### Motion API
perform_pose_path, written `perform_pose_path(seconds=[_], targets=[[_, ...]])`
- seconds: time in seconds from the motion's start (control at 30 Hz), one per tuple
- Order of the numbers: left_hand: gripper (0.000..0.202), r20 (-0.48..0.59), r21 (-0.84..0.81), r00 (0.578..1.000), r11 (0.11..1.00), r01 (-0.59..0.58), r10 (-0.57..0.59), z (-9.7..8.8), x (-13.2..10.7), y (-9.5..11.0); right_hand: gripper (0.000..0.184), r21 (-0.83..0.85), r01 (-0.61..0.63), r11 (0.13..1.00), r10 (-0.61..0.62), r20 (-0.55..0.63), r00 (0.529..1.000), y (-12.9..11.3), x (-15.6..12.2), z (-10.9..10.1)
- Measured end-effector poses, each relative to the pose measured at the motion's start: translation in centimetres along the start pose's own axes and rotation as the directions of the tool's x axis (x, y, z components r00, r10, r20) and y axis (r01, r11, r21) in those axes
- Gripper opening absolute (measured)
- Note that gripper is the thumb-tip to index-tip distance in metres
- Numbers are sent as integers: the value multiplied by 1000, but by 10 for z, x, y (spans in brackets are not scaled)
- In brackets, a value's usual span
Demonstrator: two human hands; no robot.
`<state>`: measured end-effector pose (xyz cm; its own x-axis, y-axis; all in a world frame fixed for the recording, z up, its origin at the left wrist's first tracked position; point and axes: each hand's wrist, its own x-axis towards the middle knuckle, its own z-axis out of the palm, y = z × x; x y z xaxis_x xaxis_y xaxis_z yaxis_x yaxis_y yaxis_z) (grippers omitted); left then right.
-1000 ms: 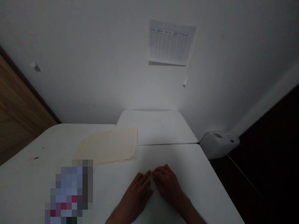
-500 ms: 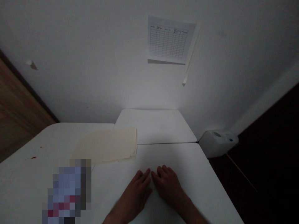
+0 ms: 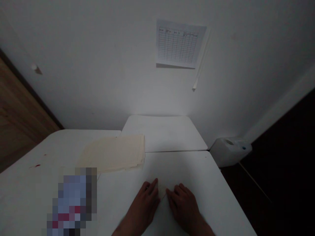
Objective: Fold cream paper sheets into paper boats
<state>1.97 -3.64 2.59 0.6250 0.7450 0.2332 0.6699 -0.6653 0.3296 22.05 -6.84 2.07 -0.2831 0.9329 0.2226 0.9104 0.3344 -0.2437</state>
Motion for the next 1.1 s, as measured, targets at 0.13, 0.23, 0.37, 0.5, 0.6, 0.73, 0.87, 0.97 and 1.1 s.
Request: perform_pose_path(seconds=[0.13, 0.23, 0.37, 0.5, 0.6, 0.73, 0.87, 0.97, 1.1], targets=[[22, -79, 26, 997, 1000, 11, -9, 5, -3, 1, 25, 49, -31, 998, 28, 49, 998, 0, 21, -7], [25, -92, 45, 996, 999, 4, 0, 7, -4, 0, 24, 77, -4, 997, -6, 121, 993, 3, 43, -13], [25, -92, 42, 996, 999, -1, 5, 10, -5, -2, 27, 129, 85, 988, -110, 200, 974, 5, 63, -20], [24, -75, 28, 997, 1000, -2, 4, 12, -6, -4, 37, 88, 149, 985, -166, 248, 954, 3, 68, -25], [26, -82, 48, 997, 999, 9, -5, 15, -8, -4, 38, 23, 162, 987, -162, 262, 951, 1, 67, -26], [31, -135, 147, 991, 988, 39, -19, 17, -17, -3, 36, -19, 137, 990, -128, 252, 959, -1, 65, -25], [39, -157, 211, 987, 974, 78, -45, 12, -32, -1, 35, -4, 106, 994, -101, 254, 962, -1, 64, -24], [42, -162, 209, 985, 974, 91, -57, 9, -43, 0, 35, 4, 88, 996, -86, 252, 964, -2, 64, -24], [46, -165, 176, 983, 979, 106, -77, 6, -49, 0, 34, 11, 87, 996, -87, 247, 965, -3, 62, -27]])
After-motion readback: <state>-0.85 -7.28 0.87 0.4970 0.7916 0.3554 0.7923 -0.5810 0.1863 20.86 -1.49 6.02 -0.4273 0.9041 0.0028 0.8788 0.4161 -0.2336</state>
